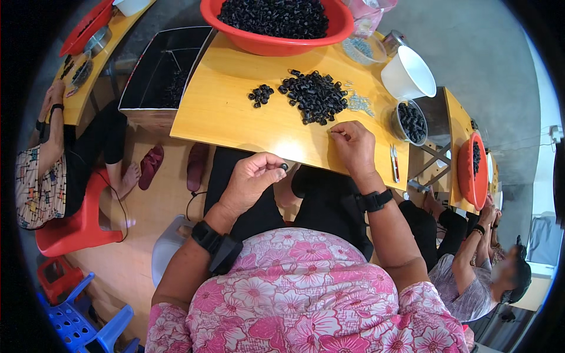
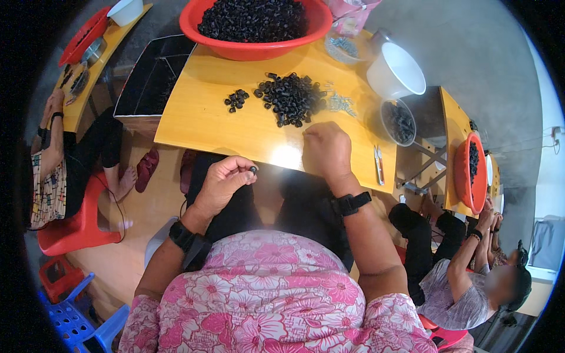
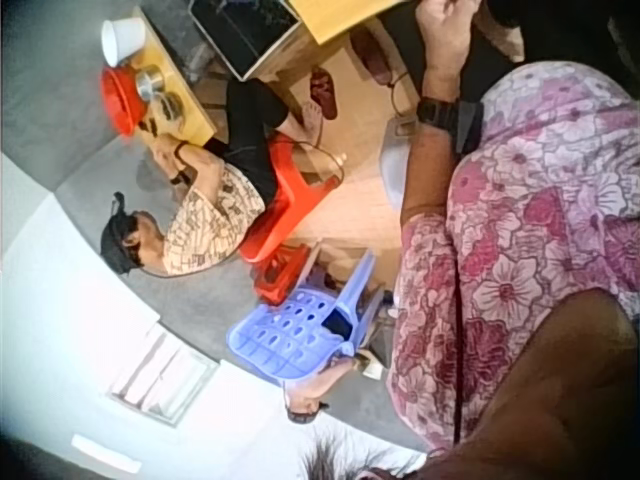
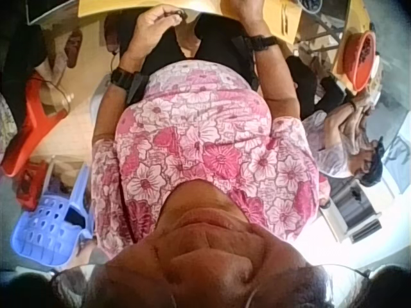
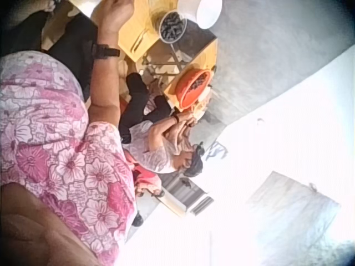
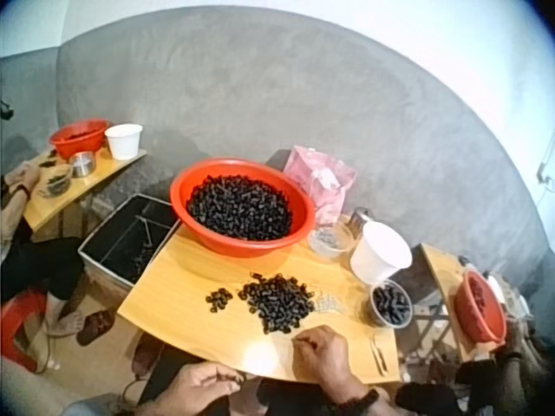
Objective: Sorting small black plastic or rubber components from a pile on a table into containers.
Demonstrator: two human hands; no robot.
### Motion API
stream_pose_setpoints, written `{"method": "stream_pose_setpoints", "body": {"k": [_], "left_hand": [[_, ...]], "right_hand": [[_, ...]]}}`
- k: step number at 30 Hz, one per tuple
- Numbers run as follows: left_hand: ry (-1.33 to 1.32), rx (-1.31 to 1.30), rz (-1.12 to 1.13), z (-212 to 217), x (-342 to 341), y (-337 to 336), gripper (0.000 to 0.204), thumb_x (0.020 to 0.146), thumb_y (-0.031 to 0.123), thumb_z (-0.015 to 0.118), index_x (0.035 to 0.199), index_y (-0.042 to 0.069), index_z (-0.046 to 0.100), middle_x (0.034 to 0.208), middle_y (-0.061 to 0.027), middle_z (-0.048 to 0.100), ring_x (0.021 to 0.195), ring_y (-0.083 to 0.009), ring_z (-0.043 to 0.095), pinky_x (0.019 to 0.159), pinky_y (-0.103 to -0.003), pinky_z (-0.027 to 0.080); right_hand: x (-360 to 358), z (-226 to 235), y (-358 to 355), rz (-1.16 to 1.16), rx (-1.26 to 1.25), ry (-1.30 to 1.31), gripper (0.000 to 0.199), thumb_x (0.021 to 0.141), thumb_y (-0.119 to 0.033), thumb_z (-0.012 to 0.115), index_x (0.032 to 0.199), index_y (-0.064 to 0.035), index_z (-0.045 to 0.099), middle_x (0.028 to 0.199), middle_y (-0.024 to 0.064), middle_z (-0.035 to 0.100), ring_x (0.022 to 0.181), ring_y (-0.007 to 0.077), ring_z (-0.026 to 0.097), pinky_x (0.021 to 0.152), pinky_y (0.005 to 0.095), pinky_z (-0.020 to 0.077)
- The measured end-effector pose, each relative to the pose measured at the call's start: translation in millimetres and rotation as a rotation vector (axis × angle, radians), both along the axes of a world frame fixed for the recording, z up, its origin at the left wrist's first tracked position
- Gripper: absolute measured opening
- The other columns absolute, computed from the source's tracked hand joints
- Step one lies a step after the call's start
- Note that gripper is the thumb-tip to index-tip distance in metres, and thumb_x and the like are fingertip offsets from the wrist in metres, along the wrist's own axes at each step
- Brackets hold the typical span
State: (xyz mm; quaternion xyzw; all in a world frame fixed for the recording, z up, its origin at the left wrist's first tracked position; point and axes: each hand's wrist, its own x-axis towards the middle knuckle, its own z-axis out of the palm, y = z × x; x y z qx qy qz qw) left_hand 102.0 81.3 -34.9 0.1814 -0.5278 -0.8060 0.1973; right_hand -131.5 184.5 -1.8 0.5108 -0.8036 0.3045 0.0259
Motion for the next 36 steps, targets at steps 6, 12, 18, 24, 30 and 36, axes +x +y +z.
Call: {"method": "stream_pose_setpoints", "body": {"k": [6,12,18,24,30,36], "left_hand": [[-0.017,-0.02,0.001,-1,-1,1,0.014,0.089,0.005,0.06,0.101,-0.002,0.063,0.088,-0.0024,0.064,0.082,-0.0082,0.059,0.077,-0.023,0.049],[0.007,-0.075,0.019,-1,-1,1,0.013,0.089,0.005,0.061,0.101,-0.001,0.063,0.088,-0.0015,0.064,0.081,-0.0072,0.058,0.077,-0.023,0.048],[-0.015,-0.047,0.009,-1,0,2,0.015,0.089,0.004,0.062,0.103,-0.001,0.064,0.091,-0.0004,0.064,0.085,-0.006,0.058,0.078,-0.022,0.048],[-0.006,-0.046,0.008,-1,4,2,0.016,0.089,0.003,0.063,0.104,-0.001,0.064,0.094,0.0,0.065,0.088,-0.0058,0.058,0.08,-0.022,0.048],[0.012,-0.028,-0.005,0,4,0,0.016,0.089,0.003,0.062,0.105,-0.001,0.064,0.095,-0.0011,0.066,0.088,-0.0062,0.059,0.081,-0.022,0.048],[0.058,0.021,-0.009,2,2,-1,0.016,0.089,0.003,0.061,0.104,-0.002,0.063,0.095,-0.0026,0.066,0.087,-0.0074,0.061,0.081,-0.023,0.049]], "right_hand": [[-2,2,-4,-0.024,0.063,-0.031,0.011,0.077,-0.007,0.061,0.085,-0.0059,0.068,0.082,0.017,0.065,0.081,0.0364,0.062,0.074,0.0423,0.051],[15,14,5,0.069,0.052,-0.215,0.018,0.078,-0.009,0.067,0.094,-0.0035,0.069,0.09,0.0159,0.067,0.084,0.0291,0.064,0.076,0.0377,0.0514],[52,20,2,0.143,0.072,-1.037,0.018,0.081,-0.004,0.068,0.097,0.0041,0.066,0.088,0.0059,0.066,0.08,0.0147,0.065,0.074,0.0281,0.0521],[68,15,3,0.153,0.088,-1.397,0.014,0.088,0.0,0.062,0.102,0.0039,0.062,0.087,0.007,0.066,0.076,0.0141,0.064,0.073,0.0262,0.053],[70,7,3,0.209,-0.007,-1.508,0.019,0.089,-0.001,0.06,0.108,0.0036,0.063,0.091,0.0069,0.066,0.083,0.014,0.063,0.075,0.0256,0.0518],[69,6,-1,0.218,0.125,-1.322,0.025,0.09,-0.001,0.058,0.115,0.0019,0.064,0.095,0.0048,0.066,0.085,0.0103,0.061,0.078,0.0237,0.05]]}}
